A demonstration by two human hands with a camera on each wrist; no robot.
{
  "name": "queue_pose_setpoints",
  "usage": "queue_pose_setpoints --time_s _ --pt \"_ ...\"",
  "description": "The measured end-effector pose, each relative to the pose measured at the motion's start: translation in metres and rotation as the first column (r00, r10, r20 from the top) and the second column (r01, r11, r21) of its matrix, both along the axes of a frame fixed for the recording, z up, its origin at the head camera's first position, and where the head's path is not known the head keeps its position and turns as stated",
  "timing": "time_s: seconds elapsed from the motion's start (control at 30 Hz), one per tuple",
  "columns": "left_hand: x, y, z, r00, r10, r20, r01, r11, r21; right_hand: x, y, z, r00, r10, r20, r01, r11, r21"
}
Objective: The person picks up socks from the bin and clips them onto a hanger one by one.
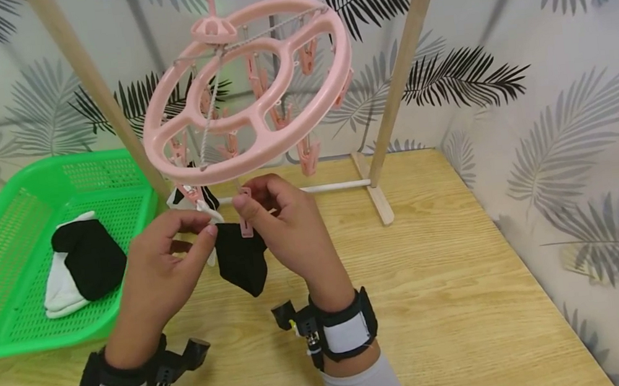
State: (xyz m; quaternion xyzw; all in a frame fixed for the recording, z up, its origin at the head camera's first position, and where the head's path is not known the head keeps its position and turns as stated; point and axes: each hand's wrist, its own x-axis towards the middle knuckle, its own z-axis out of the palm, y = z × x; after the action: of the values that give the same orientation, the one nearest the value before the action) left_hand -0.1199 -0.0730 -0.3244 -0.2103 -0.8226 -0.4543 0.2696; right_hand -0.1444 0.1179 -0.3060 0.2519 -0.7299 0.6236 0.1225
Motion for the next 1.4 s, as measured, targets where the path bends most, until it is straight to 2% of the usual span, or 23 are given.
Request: queue_pose_setpoints --time_s 0.07,0.17,0.33,0.43,0.57,0.7,0.83,1.07,1.4 --pt "0.001 -0.002 0.003 1.0 0.001 -0.006 -0.001 1.0 0.012 0.001 0.0 0.0 1.0 0.004 0.006 -0.004 1.0 -0.003" --pt "0.005 -0.006 0.01 0.998 -0.002 -0.057 0.005 0.999 0.052 0.0 0.0 0.001 1.0 0.01 0.015 -0.01 1.0 -0.003" --pt "0.007 -0.008 0.027 0.984 -0.026 -0.174 0.042 0.995 0.088 -0.001 0.0 0.003 1.0 0.002 0.007 -0.002 1.0 0.016" --pt "0.003 -0.005 0.039 0.973 -0.033 -0.229 0.041 0.999 0.028 0.0 -0.001 0.002 1.0 -0.006 0.008 0.006 0.999 0.038" --pt "-0.008 -0.001 0.054 0.96 -0.01 -0.281 -0.02 0.994 -0.105 0.001 -0.001 0.001 1.0 -0.022 0.015 0.021 0.998 0.063" --pt "-0.02 0.0 0.061 0.972 -0.017 -0.233 -0.03 0.979 -0.199 0.001 -0.002 -0.001 0.999 -0.039 0.021 0.038 0.996 0.078" --pt "-0.022 -0.002 0.061 0.986 -0.03 -0.162 -0.007 0.975 -0.221 0.001 -0.003 -0.001 0.998 -0.052 0.022 0.049 0.994 0.098" --pt "-0.022 -0.001 0.061 0.985 -0.042 -0.169 -0.004 0.963 -0.268 -0.001 -0.005 0.001 0.997 -0.074 0.035 0.069 0.988 0.136" --pt "-0.018 -0.001 0.065 0.99 -0.027 -0.138 -0.011 0.964 -0.267 -0.001 -0.005 0.001 0.992 -0.126 0.005 0.122 0.969 0.214"
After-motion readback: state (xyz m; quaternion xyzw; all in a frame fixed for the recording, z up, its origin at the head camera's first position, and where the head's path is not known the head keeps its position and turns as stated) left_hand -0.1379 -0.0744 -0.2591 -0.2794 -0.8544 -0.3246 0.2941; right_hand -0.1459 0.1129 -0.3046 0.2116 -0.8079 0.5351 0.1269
